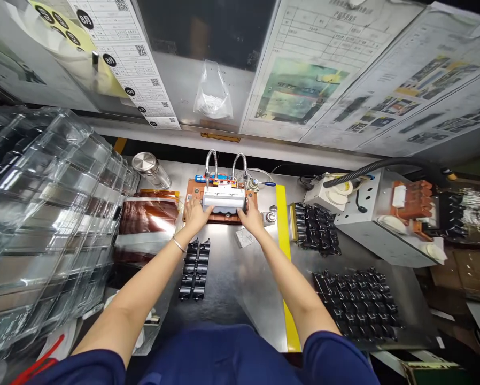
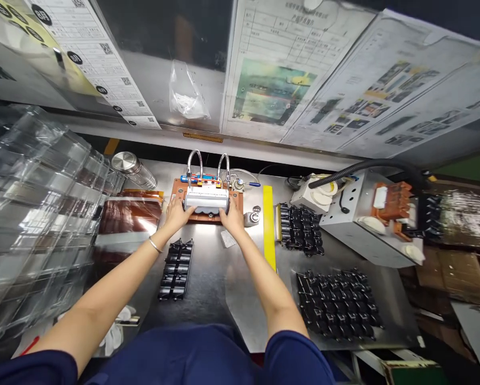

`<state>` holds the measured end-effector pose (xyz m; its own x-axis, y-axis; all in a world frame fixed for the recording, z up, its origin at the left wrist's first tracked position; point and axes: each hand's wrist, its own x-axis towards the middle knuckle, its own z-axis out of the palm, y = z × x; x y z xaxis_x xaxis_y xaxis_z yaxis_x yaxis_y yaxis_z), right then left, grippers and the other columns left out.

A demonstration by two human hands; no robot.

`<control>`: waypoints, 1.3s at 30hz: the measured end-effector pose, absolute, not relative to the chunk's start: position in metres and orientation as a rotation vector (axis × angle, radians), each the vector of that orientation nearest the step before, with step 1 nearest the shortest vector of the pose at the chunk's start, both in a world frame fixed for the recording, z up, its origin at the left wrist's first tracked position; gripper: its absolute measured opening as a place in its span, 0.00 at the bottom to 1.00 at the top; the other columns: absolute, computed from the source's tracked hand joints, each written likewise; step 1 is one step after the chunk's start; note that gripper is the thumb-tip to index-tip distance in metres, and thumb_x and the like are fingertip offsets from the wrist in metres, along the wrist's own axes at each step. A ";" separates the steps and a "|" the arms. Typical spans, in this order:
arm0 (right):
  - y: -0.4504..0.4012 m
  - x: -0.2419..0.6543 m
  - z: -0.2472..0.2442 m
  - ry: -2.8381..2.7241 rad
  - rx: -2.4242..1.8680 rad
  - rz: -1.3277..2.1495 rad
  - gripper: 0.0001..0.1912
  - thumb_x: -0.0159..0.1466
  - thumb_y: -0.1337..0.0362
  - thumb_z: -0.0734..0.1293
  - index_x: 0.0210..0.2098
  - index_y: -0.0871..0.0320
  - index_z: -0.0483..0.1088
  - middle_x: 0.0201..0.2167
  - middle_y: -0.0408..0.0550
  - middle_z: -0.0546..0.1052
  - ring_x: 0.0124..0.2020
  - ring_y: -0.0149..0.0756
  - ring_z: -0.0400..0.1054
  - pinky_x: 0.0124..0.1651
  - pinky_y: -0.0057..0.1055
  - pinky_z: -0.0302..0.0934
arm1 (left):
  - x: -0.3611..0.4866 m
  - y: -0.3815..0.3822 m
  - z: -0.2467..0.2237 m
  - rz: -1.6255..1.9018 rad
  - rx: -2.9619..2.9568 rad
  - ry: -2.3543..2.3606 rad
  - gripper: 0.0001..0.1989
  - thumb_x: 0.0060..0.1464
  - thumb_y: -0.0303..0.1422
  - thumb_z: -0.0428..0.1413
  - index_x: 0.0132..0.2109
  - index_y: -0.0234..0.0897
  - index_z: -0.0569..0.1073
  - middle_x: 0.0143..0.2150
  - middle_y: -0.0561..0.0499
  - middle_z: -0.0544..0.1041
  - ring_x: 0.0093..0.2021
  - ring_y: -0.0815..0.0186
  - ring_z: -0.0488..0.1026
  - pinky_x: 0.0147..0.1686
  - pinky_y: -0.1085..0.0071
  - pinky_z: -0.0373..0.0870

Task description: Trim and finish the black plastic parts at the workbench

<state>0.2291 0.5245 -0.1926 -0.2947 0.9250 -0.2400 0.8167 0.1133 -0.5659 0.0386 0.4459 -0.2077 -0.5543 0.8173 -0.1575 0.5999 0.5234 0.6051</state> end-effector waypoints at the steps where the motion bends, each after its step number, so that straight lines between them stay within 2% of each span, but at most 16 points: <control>1: 0.511 0.234 -0.193 -2.182 -1.735 0.954 0.35 0.58 0.60 0.65 0.64 0.57 0.55 0.44 0.54 0.77 0.39 0.44 0.73 0.44 0.37 0.66 | 0.042 0.434 -0.206 0.718 1.151 2.320 0.26 0.49 0.39 0.60 0.52 0.28 0.66 0.57 0.28 0.68 0.61 0.44 0.63 0.58 0.50 0.59; 4: 0.479 0.258 -0.194 -2.134 -1.567 1.095 0.30 0.58 0.65 0.63 0.60 0.55 0.61 0.43 0.50 0.77 0.36 0.38 0.73 0.43 0.35 0.67 | 0.052 0.388 -0.202 0.891 1.232 2.247 0.26 0.46 0.34 0.62 0.51 0.33 0.65 0.49 0.36 0.74 0.51 0.50 0.73 0.48 0.55 0.70; 7: 0.449 0.275 -0.191 -2.079 -1.448 1.218 0.23 0.57 0.69 0.61 0.52 0.56 0.68 0.46 0.50 0.76 0.38 0.35 0.72 0.43 0.32 0.67 | 0.061 0.342 -0.192 1.168 1.673 2.080 0.19 0.49 0.27 0.58 0.49 0.37 0.66 0.45 0.43 0.75 0.48 0.56 0.73 0.48 0.57 0.71; 10: 0.406 0.265 -0.180 -2.101 -1.541 1.310 0.19 0.56 0.71 0.60 0.46 0.56 0.69 0.33 0.46 0.78 0.30 0.33 0.71 0.37 0.29 0.66 | 0.068 0.314 -0.181 1.354 2.115 1.848 0.20 0.49 0.18 0.50 0.49 0.38 0.67 0.45 0.44 0.75 0.51 0.59 0.72 0.51 0.57 0.70; 12: 0.370 0.247 -0.166 -2.146 -1.474 1.466 0.16 0.57 0.72 0.61 0.44 0.57 0.69 0.24 0.42 0.76 0.25 0.32 0.69 0.32 0.27 0.64 | 0.072 0.302 -0.174 1.328 2.265 1.765 0.22 0.48 0.16 0.47 0.49 0.39 0.67 0.48 0.43 0.75 0.53 0.59 0.71 0.52 0.57 0.71; 13: 0.353 0.238 -0.157 -2.145 -1.351 1.603 0.15 0.57 0.71 0.62 0.45 0.57 0.68 0.23 0.42 0.75 0.24 0.31 0.69 0.30 0.26 0.64 | 0.072 0.296 -0.170 1.280 2.306 1.735 0.22 0.48 0.16 0.47 0.48 0.39 0.67 0.48 0.43 0.75 0.53 0.59 0.71 0.51 0.56 0.71; 15: 0.325 0.225 -0.138 -2.039 -1.043 1.987 0.20 0.58 0.68 0.64 0.51 0.58 0.64 0.22 0.41 0.76 0.22 0.30 0.69 0.28 0.25 0.64 | 0.065 0.283 -0.159 1.189 2.326 1.699 0.20 0.48 0.17 0.47 0.47 0.39 0.68 0.49 0.43 0.77 0.52 0.59 0.72 0.49 0.57 0.72; 18: 0.314 0.222 -0.117 -1.772 -0.660 2.366 0.27 0.59 0.60 0.67 0.57 0.57 0.60 0.31 0.44 0.78 0.25 0.30 0.72 0.33 0.30 0.67 | 0.030 0.261 -0.125 1.155 2.236 1.777 0.16 0.51 0.22 0.50 0.48 0.38 0.67 0.47 0.43 0.77 0.51 0.60 0.73 0.49 0.59 0.73; 21: 0.329 0.229 -0.114 -1.695 -0.752 2.245 0.28 0.59 0.54 0.67 0.56 0.59 0.64 0.33 0.47 0.78 0.29 0.32 0.73 0.38 0.35 0.68 | -0.036 0.243 -0.063 1.157 1.984 2.261 0.17 0.54 0.33 0.55 0.50 0.37 0.66 0.48 0.42 0.76 0.50 0.58 0.74 0.49 0.59 0.72; 23: 0.337 0.233 -0.123 -1.737 -0.956 2.034 0.27 0.57 0.52 0.68 0.52 0.61 0.67 0.31 0.47 0.77 0.30 0.33 0.72 0.40 0.36 0.67 | -0.087 0.237 -0.015 1.176 1.657 2.748 0.26 0.52 0.41 0.57 0.54 0.33 0.64 0.52 0.38 0.73 0.52 0.52 0.72 0.50 0.53 0.71; 25: 0.336 0.237 -0.135 -1.790 -1.092 1.899 0.27 0.55 0.51 0.69 0.49 0.62 0.70 0.29 0.47 0.77 0.31 0.35 0.71 0.40 0.36 0.66 | -0.131 0.236 0.027 1.177 1.322 3.077 0.33 0.52 0.46 0.55 0.59 0.31 0.60 0.56 0.34 0.70 0.54 0.48 0.70 0.50 0.47 0.68; 28: 0.320 0.241 -0.148 -1.830 -1.148 1.922 0.27 0.55 0.49 0.68 0.47 0.62 0.71 0.28 0.48 0.77 0.30 0.37 0.71 0.39 0.37 0.66 | -0.166 0.236 0.068 1.099 1.154 3.105 0.29 0.55 0.53 0.48 0.57 0.40 0.63 0.59 0.43 0.69 0.59 0.52 0.66 0.52 0.48 0.62; 31: 0.301 0.239 -0.149 -1.859 -1.151 1.986 0.27 0.55 0.48 0.68 0.46 0.62 0.72 0.29 0.49 0.77 0.31 0.38 0.72 0.39 0.37 0.66 | -0.166 0.234 0.082 1.020 1.275 3.045 0.32 0.55 0.58 0.43 0.55 0.38 0.64 0.61 0.41 0.66 0.63 0.50 0.61 0.51 0.45 0.56; 34: 0.291 0.228 -0.141 -1.926 -1.106 2.003 0.26 0.56 0.50 0.67 0.47 0.61 0.71 0.30 0.49 0.77 0.32 0.38 0.72 0.40 0.36 0.66 | -0.160 0.225 0.081 0.974 1.396 2.931 0.36 0.53 0.59 0.43 0.59 0.38 0.61 0.62 0.40 0.65 0.65 0.49 0.57 0.52 0.45 0.54; 36: 0.291 0.217 -0.135 -1.956 -1.064 1.994 0.25 0.57 0.51 0.66 0.48 0.62 0.71 0.31 0.49 0.77 0.32 0.37 0.71 0.41 0.36 0.66 | -0.162 0.215 0.076 0.887 1.437 2.933 0.37 0.51 0.56 0.45 0.62 0.40 0.58 0.61 0.42 0.66 0.64 0.49 0.59 0.55 0.48 0.57; 39: 0.296 0.204 -0.132 -1.997 -1.013 1.959 0.24 0.56 0.52 0.66 0.47 0.62 0.71 0.32 0.49 0.76 0.32 0.37 0.71 0.39 0.35 0.65 | -0.178 0.194 0.061 0.698 1.409 3.034 0.37 0.50 0.49 0.46 0.63 0.33 0.58 0.57 0.41 0.69 0.59 0.47 0.64 0.55 0.51 0.61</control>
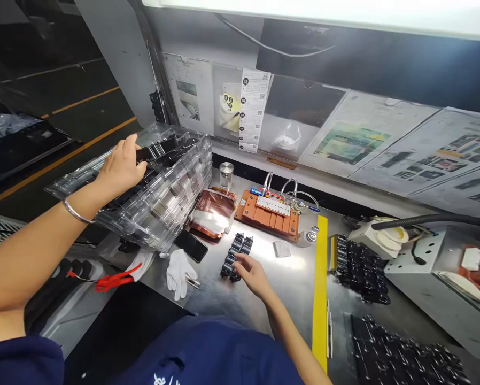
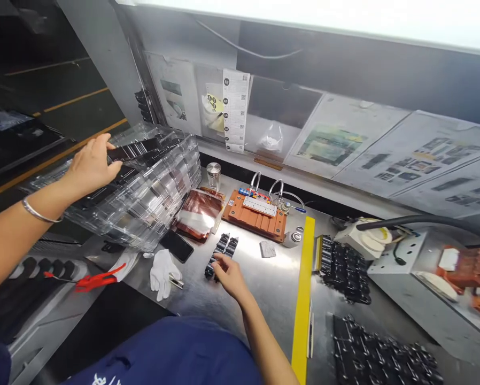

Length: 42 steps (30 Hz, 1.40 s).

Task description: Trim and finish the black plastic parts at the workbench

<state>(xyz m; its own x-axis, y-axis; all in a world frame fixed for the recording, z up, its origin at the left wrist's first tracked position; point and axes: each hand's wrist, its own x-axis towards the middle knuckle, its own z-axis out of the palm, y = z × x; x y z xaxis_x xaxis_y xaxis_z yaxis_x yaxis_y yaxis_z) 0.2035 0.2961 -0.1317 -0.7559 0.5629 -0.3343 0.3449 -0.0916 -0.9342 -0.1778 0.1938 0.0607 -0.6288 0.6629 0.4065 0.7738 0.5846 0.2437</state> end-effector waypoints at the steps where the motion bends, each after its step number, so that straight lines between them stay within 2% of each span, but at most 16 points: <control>1: 0.298 0.200 -0.133 -2.018 -0.994 1.952 0.24 0.56 0.53 0.66 0.47 0.62 0.71 0.31 0.49 0.76 0.32 0.37 0.71 0.38 0.35 0.65 | -0.185 0.185 0.054 -0.565 -1.147 -2.552 0.36 0.50 0.47 0.46 0.62 0.31 0.60 0.55 0.41 0.70 0.58 0.48 0.66 0.55 0.52 0.62; 4: 0.301 0.191 -0.140 -2.098 -0.929 1.947 0.23 0.56 0.53 0.65 0.45 0.63 0.72 0.30 0.49 0.76 0.32 0.37 0.70 0.38 0.34 0.65 | -0.203 0.161 0.038 -0.559 -1.091 -2.574 0.29 0.49 0.40 0.43 0.55 0.31 0.69 0.49 0.43 0.73 0.54 0.53 0.68 0.56 0.58 0.63; 6: 0.302 0.186 -0.147 -2.147 -0.895 1.962 0.22 0.56 0.54 0.65 0.44 0.63 0.73 0.29 0.48 0.76 0.31 0.36 0.70 0.38 0.34 0.65 | -0.213 0.154 0.032 -0.501 -1.114 -2.591 0.28 0.48 0.39 0.45 0.53 0.31 0.70 0.52 0.42 0.72 0.56 0.54 0.67 0.58 0.58 0.61; 9: 0.301 0.179 -0.159 -2.170 -0.865 2.005 0.21 0.56 0.54 0.65 0.42 0.62 0.73 0.27 0.47 0.76 0.29 0.36 0.71 0.37 0.35 0.65 | -0.225 0.166 0.032 -0.344 -1.209 -2.614 0.32 0.47 0.40 0.50 0.60 0.33 0.64 0.65 0.41 0.59 0.65 0.52 0.55 0.63 0.57 0.54; 11: 0.299 0.175 -0.165 -2.164 -0.850 2.040 0.20 0.55 0.54 0.66 0.41 0.62 0.73 0.26 0.47 0.76 0.28 0.36 0.71 0.37 0.35 0.66 | -0.233 0.187 0.031 -0.169 -1.303 -2.709 0.38 0.47 0.40 0.53 0.65 0.36 0.57 0.70 0.42 0.50 0.68 0.50 0.46 0.64 0.54 0.50; 13: 0.296 0.172 -0.169 -2.158 -0.838 2.074 0.21 0.55 0.53 0.66 0.41 0.62 0.73 0.26 0.47 0.76 0.28 0.36 0.71 0.36 0.36 0.66 | -0.240 0.210 0.028 0.042 -1.369 -2.846 0.43 0.46 0.39 0.56 0.68 0.36 0.51 0.71 0.41 0.45 0.69 0.47 0.43 0.63 0.52 0.48; 15: 0.294 0.171 -0.171 -2.146 -0.843 2.106 0.22 0.55 0.53 0.65 0.42 0.62 0.73 0.27 0.47 0.77 0.28 0.36 0.71 0.37 0.36 0.66 | -0.245 0.226 0.024 0.168 -1.367 -2.887 0.45 0.46 0.39 0.57 0.69 0.36 0.47 0.71 0.39 0.44 0.69 0.46 0.44 0.62 0.54 0.49; 20: 0.293 0.181 -0.174 -2.084 -0.940 2.120 0.23 0.54 0.50 0.66 0.40 0.61 0.73 0.28 0.48 0.77 0.30 0.38 0.72 0.34 0.36 0.66 | -0.269 0.238 0.030 0.248 -1.349 -2.850 0.47 0.47 0.43 0.56 0.69 0.32 0.45 0.70 0.38 0.50 0.66 0.46 0.50 0.59 0.57 0.56; 25: 0.286 0.189 -0.184 -1.913 -1.181 2.053 0.26 0.48 0.46 0.68 0.38 0.60 0.73 0.26 0.49 0.76 0.27 0.38 0.70 0.32 0.36 0.64 | -0.322 0.240 0.047 0.351 -1.197 -3.037 0.35 0.55 0.47 0.46 0.65 0.33 0.58 0.61 0.34 0.66 0.61 0.42 0.57 0.54 0.51 0.60; 28: 0.271 0.179 -0.191 -1.756 -1.329 1.999 0.28 0.46 0.46 0.68 0.37 0.61 0.72 0.25 0.49 0.76 0.25 0.37 0.70 0.31 0.35 0.62 | -0.348 0.240 0.042 0.302 -1.065 -2.977 0.32 0.57 0.47 0.45 0.63 0.31 0.64 0.62 0.30 0.63 0.61 0.40 0.58 0.54 0.48 0.59; 32: 0.242 0.142 -0.194 -1.727 -1.349 1.968 0.29 0.45 0.45 0.68 0.37 0.61 0.72 0.23 0.49 0.76 0.23 0.37 0.69 0.27 0.33 0.60 | -0.365 0.250 0.031 0.159 -0.884 -2.989 0.34 0.59 0.48 0.43 0.60 0.21 0.65 0.62 0.21 0.59 0.58 0.36 0.60 0.47 0.49 0.64; 35: 0.226 0.104 -0.182 -1.900 -1.211 1.922 0.28 0.48 0.45 0.67 0.38 0.61 0.73 0.25 0.50 0.77 0.25 0.40 0.71 0.30 0.37 0.64 | -0.366 0.270 0.029 0.169 -0.962 -3.018 0.31 0.60 0.44 0.44 0.54 0.18 0.71 0.56 0.19 0.65 0.55 0.36 0.65 0.43 0.47 0.65; 38: 0.219 0.067 -0.155 -2.099 -0.994 1.806 0.24 0.55 0.46 0.66 0.39 0.60 0.74 0.28 0.53 0.79 0.29 0.43 0.73 0.36 0.40 0.67 | -0.364 0.291 0.030 0.130 -1.124 -3.022 0.25 0.60 0.38 0.45 0.51 0.20 0.73 0.53 0.23 0.71 0.53 0.40 0.68 0.44 0.48 0.65; 42: 0.213 0.025 -0.099 -2.221 -0.602 1.301 0.15 0.64 0.55 0.61 0.41 0.55 0.74 0.34 0.54 0.79 0.35 0.42 0.73 0.39 0.40 0.68 | -0.371 0.294 0.035 0.094 -1.245 -3.062 0.27 0.60 0.41 0.44 0.55 0.25 0.71 0.57 0.26 0.69 0.55 0.43 0.68 0.49 0.49 0.65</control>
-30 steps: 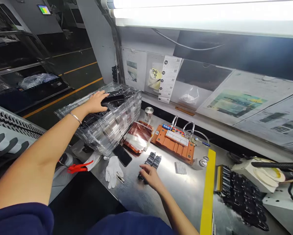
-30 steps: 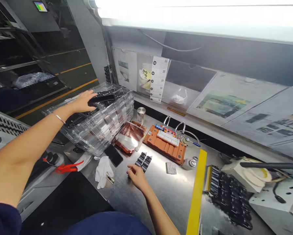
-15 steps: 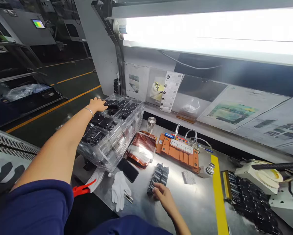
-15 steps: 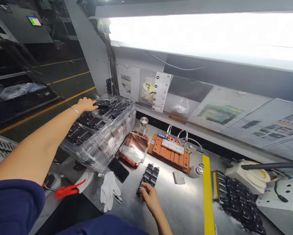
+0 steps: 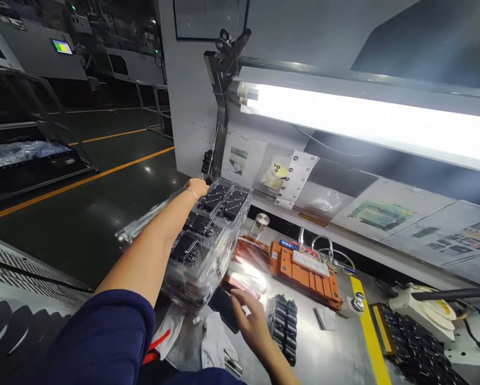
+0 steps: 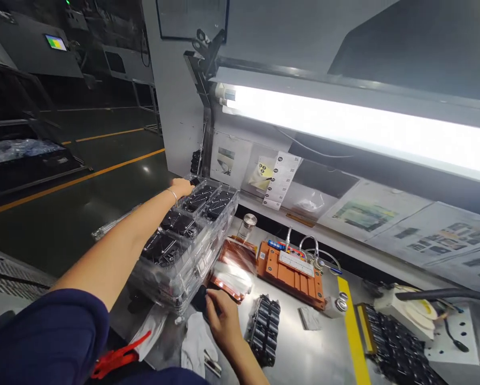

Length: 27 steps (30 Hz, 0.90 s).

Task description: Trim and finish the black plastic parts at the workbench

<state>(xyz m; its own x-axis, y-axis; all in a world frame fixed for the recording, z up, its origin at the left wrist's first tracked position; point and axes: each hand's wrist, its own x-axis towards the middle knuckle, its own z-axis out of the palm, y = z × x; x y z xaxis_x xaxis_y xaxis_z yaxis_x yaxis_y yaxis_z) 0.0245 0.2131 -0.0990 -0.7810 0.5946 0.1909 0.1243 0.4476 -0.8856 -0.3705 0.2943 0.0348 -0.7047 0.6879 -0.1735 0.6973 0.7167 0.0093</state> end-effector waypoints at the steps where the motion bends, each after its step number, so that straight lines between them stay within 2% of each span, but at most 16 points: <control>1: 0.210 0.014 -0.084 -2.223 -0.486 1.156 0.13 0.65 0.58 0.60 0.41 0.54 0.74 0.35 0.54 0.79 0.36 0.41 0.73 0.40 0.39 0.67 | -0.373 0.289 0.036 -0.084 1.127 2.730 0.27 0.60 0.42 0.44 0.57 0.27 0.70 0.57 0.28 0.69 0.56 0.43 0.67 0.50 0.49 0.64; 4: 0.200 -0.018 -0.046 -2.293 -0.163 0.815 0.13 0.64 0.63 0.61 0.47 0.53 0.71 0.41 0.55 0.77 0.43 0.42 0.71 0.44 0.41 0.66 | -0.376 0.268 0.036 -0.099 1.152 2.668 0.27 0.59 0.42 0.45 0.59 0.31 0.69 0.59 0.30 0.68 0.59 0.43 0.65 0.53 0.46 0.61; 7: 0.192 -0.052 -0.029 -2.469 0.113 0.562 0.22 0.61 0.57 0.66 0.53 0.57 0.67 0.46 0.57 0.76 0.51 0.46 0.66 0.55 0.48 0.59 | -0.363 0.243 0.038 -0.094 1.219 2.598 0.26 0.59 0.41 0.45 0.56 0.29 0.71 0.58 0.29 0.69 0.58 0.42 0.66 0.54 0.45 0.62; 9: 0.191 -0.070 -0.028 -2.578 0.194 0.446 0.22 0.61 0.55 0.66 0.52 0.59 0.68 0.40 0.55 0.78 0.45 0.45 0.69 0.56 0.47 0.58 | -0.345 0.223 0.043 -0.064 1.298 2.551 0.26 0.60 0.42 0.45 0.58 0.31 0.70 0.60 0.33 0.68 0.59 0.45 0.66 0.56 0.48 0.60; 12: 0.197 -0.089 -0.025 -2.683 0.236 0.387 0.13 0.62 0.61 0.63 0.43 0.59 0.72 0.25 0.49 0.76 0.30 0.37 0.68 0.43 0.38 0.61 | -0.310 0.175 0.053 0.176 1.485 2.555 0.27 0.61 0.42 0.44 0.64 0.35 0.61 0.66 0.41 0.61 0.64 0.54 0.59 0.62 0.55 0.54; 14: 0.203 -0.097 -0.013 -2.675 0.257 0.426 0.11 0.61 0.63 0.62 0.38 0.59 0.74 0.22 0.48 0.75 0.26 0.35 0.66 0.36 0.34 0.59 | -0.285 0.130 0.053 0.751 1.631 2.599 0.25 0.62 0.42 0.43 0.62 0.37 0.64 0.63 0.43 0.66 0.63 0.58 0.62 0.62 0.59 0.56; 17: 0.217 -0.110 0.018 -2.541 0.222 0.551 0.12 0.61 0.64 0.60 0.36 0.59 0.75 0.22 0.47 0.75 0.24 0.32 0.65 0.33 0.32 0.57 | -0.246 0.059 0.032 1.694 1.268 2.678 0.19 0.61 0.43 0.45 0.52 0.39 0.72 0.50 0.44 0.76 0.52 0.60 0.72 0.54 0.61 0.66; 19: 0.225 -0.116 0.043 -2.423 0.193 0.625 0.12 0.62 0.64 0.60 0.35 0.59 0.75 0.23 0.46 0.76 0.23 0.31 0.65 0.32 0.31 0.58 | -0.219 0.025 0.007 2.129 0.734 2.614 0.17 0.59 0.45 0.49 0.45 0.39 0.73 0.38 0.46 0.78 0.39 0.62 0.76 0.43 0.64 0.73; 21: 0.229 -0.119 0.065 -2.299 0.189 0.653 0.12 0.62 0.65 0.59 0.34 0.59 0.75 0.22 0.46 0.75 0.22 0.30 0.64 0.32 0.31 0.59 | -0.194 0.008 -0.015 2.243 0.407 2.328 0.17 0.54 0.49 0.53 0.39 0.39 0.73 0.30 0.50 0.76 0.29 0.64 0.74 0.32 0.67 0.74; 23: 0.225 -0.114 0.079 -2.202 0.218 0.640 0.12 0.62 0.65 0.60 0.33 0.60 0.75 0.21 0.46 0.74 0.21 0.30 0.63 0.31 0.31 0.58 | -0.171 0.007 -0.025 2.229 0.254 1.989 0.20 0.48 0.52 0.58 0.36 0.39 0.73 0.27 0.51 0.75 0.25 0.66 0.73 0.25 0.69 0.73; 27: 0.197 -0.086 0.079 -2.248 0.322 0.602 0.11 0.62 0.67 0.60 0.36 0.59 0.75 0.21 0.46 0.75 0.21 0.32 0.65 0.30 0.31 0.58 | -0.131 0.024 -0.014 2.215 0.116 1.400 0.26 0.38 0.52 0.65 0.39 0.39 0.74 0.34 0.49 0.78 0.30 0.65 0.76 0.27 0.71 0.75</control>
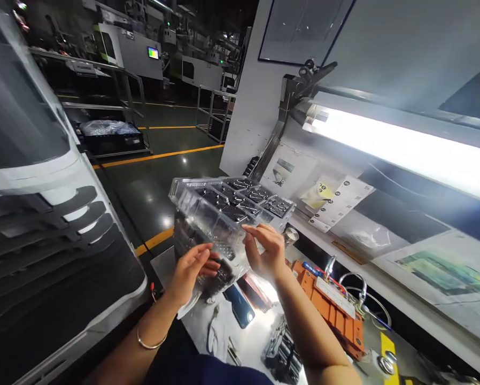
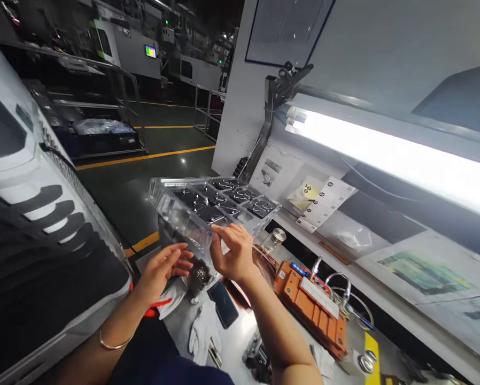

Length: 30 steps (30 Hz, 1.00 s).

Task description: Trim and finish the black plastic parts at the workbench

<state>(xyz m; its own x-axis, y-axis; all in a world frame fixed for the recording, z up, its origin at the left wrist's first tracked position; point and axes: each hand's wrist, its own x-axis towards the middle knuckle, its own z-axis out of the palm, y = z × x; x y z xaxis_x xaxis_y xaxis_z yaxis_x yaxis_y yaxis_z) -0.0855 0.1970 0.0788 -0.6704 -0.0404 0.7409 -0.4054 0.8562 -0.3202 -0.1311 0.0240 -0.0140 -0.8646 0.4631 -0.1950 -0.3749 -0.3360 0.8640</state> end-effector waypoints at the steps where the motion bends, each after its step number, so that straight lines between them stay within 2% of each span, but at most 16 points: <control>1: 0.189 -0.077 0.075 -2.298 0.338 0.595 0.12 0.62 0.67 0.60 0.36 0.59 0.75 0.21 0.46 0.75 0.22 0.32 0.65 0.30 0.32 0.58 | -0.123 0.028 -0.011 2.212 0.082 1.297 0.25 0.36 0.51 0.66 0.37 0.38 0.74 0.33 0.49 0.79 0.30 0.66 0.77 0.28 0.71 0.75; 5: 0.173 -0.055 0.053 -2.437 0.309 0.565 0.13 0.62 0.66 0.59 0.35 0.59 0.75 0.24 0.47 0.77 0.24 0.33 0.68 0.33 0.32 0.59 | -0.095 0.030 -0.013 2.146 -0.018 1.128 0.18 0.36 0.42 0.69 0.27 0.36 0.72 0.23 0.53 0.75 0.21 0.71 0.73 0.23 0.76 0.71; 9: 0.175 -0.053 0.032 -2.503 0.250 0.535 0.13 0.62 0.66 0.59 0.36 0.59 0.76 0.28 0.48 0.79 0.28 0.34 0.70 0.37 0.32 0.61 | -0.078 0.022 -0.022 2.161 -0.017 1.001 0.10 0.44 0.32 0.66 0.32 0.34 0.74 0.28 0.49 0.78 0.28 0.67 0.76 0.29 0.73 0.74; 14: 0.180 -0.062 0.019 -2.489 0.173 0.485 0.13 0.62 0.65 0.59 0.36 0.58 0.76 0.28 0.48 0.79 0.30 0.36 0.72 0.39 0.32 0.62 | -0.071 0.022 -0.033 2.190 -0.082 0.849 0.06 0.47 0.23 0.61 0.34 0.33 0.72 0.29 0.49 0.77 0.32 0.64 0.77 0.34 0.67 0.76; 18: 0.181 -0.071 0.014 -2.490 0.137 0.460 0.13 0.62 0.64 0.59 0.36 0.58 0.75 0.31 0.48 0.80 0.33 0.37 0.73 0.41 0.33 0.62 | -0.073 0.032 -0.048 2.206 -0.044 0.687 0.10 0.50 0.22 0.59 0.42 0.31 0.74 0.38 0.45 0.79 0.38 0.64 0.78 0.38 0.69 0.76; 20: 0.181 -0.075 0.013 -2.506 0.130 0.445 0.13 0.62 0.64 0.59 0.37 0.58 0.75 0.32 0.49 0.80 0.33 0.38 0.73 0.41 0.34 0.63 | -0.078 0.038 -0.054 2.217 -0.067 0.652 0.09 0.50 0.22 0.60 0.41 0.31 0.74 0.36 0.47 0.79 0.35 0.68 0.77 0.34 0.73 0.74; 23: 0.180 -0.078 0.013 -2.546 0.134 0.425 0.14 0.62 0.62 0.59 0.38 0.58 0.76 0.31 0.49 0.80 0.34 0.39 0.74 0.42 0.34 0.63 | -0.085 0.047 -0.056 2.242 -0.101 0.718 0.06 0.48 0.23 0.63 0.34 0.30 0.74 0.29 0.51 0.77 0.27 0.73 0.74 0.28 0.79 0.71; 27: 0.187 -0.086 0.024 -2.573 0.134 0.487 0.14 0.60 0.62 0.60 0.36 0.59 0.76 0.30 0.49 0.80 0.32 0.38 0.73 0.40 0.32 0.64 | -0.084 0.057 -0.056 2.301 -0.111 0.989 0.11 0.43 0.29 0.67 0.30 0.31 0.71 0.25 0.52 0.75 0.23 0.75 0.70 0.25 0.78 0.70; 30: 0.199 -0.101 0.048 -2.528 0.075 0.587 0.14 0.59 0.63 0.59 0.31 0.60 0.76 0.26 0.47 0.78 0.28 0.35 0.72 0.35 0.29 0.63 | -0.077 0.063 -0.061 2.276 -0.123 1.110 0.14 0.40 0.33 0.68 0.29 0.32 0.71 0.24 0.54 0.73 0.23 0.74 0.68 0.23 0.78 0.69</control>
